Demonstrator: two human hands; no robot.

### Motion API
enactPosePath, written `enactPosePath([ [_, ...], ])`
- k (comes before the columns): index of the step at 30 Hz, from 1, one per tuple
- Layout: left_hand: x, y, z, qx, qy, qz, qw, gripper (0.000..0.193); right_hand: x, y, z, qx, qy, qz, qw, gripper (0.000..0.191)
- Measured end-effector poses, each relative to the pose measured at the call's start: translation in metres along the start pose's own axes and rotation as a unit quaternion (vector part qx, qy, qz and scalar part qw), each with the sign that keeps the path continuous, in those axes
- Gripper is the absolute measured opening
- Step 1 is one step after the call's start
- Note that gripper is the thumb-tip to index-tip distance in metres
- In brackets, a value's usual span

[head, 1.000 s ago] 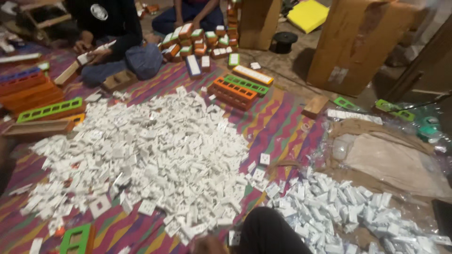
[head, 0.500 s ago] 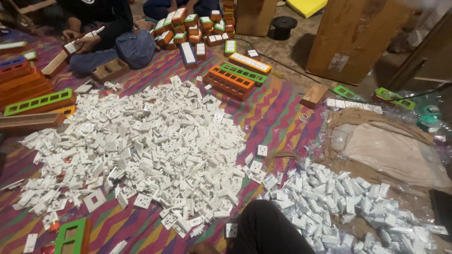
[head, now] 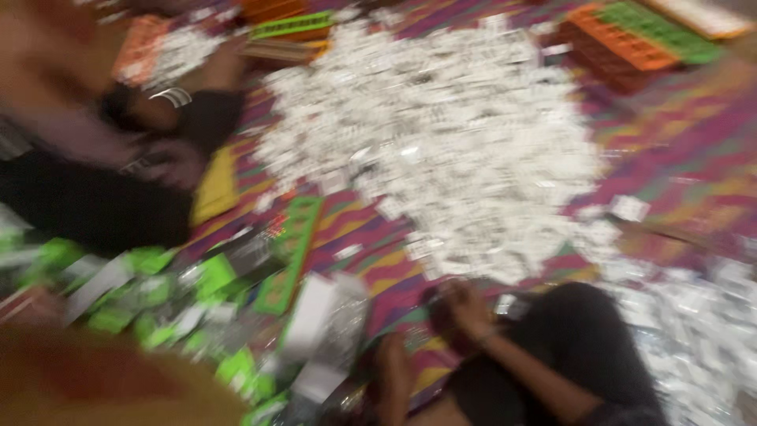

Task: The person sits on the floor and repeatedly picks small metal pins from a box, inserts them into white plastic components, and places the assembled units on the floor. The task continues in a repetitive cycle with no visible final packaging or completion.

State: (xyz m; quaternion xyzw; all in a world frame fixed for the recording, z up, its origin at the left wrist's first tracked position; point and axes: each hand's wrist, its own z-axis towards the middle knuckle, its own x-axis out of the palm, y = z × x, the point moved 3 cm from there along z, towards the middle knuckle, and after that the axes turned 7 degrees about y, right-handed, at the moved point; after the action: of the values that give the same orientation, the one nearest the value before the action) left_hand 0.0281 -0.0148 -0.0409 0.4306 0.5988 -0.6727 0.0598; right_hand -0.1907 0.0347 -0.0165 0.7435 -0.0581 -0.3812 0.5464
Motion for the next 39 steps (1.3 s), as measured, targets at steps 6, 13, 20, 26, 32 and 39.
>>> enactPosePath([
  [6,-0.049,0.027,-0.041,-0.034,0.065,0.010,0.997,0.021,-0.025,0.015,0.007,0.115,0.051,0.072,0.989,0.034],
  [13,-0.124,0.019,-0.059,0.029,0.074,0.070,0.994,0.021,0.013,0.070,-0.077,-0.258,0.472,-0.030,0.843,0.029],
  [20,-0.178,0.034,-0.004,0.066,-0.032,0.196,0.978,0.018,-0.009,0.080,-0.058,-0.147,0.346,-0.096,0.922,0.025],
  [26,-0.138,0.061,0.028,0.075,-0.009,0.296,0.952,0.020,-0.005,0.086,-0.065,-0.171,0.323,-0.149,0.919,0.034],
  [32,-0.131,0.048,0.017,0.170,-0.131,0.528,0.822,0.016,-0.003,0.092,-0.065,-0.186,0.341,-0.133,0.912,0.034],
  [39,-0.122,0.057,0.025,0.053,0.011,0.447,0.893,0.011,-0.004,0.094,-0.071,-0.191,0.354,-0.116,0.908,0.039],
])
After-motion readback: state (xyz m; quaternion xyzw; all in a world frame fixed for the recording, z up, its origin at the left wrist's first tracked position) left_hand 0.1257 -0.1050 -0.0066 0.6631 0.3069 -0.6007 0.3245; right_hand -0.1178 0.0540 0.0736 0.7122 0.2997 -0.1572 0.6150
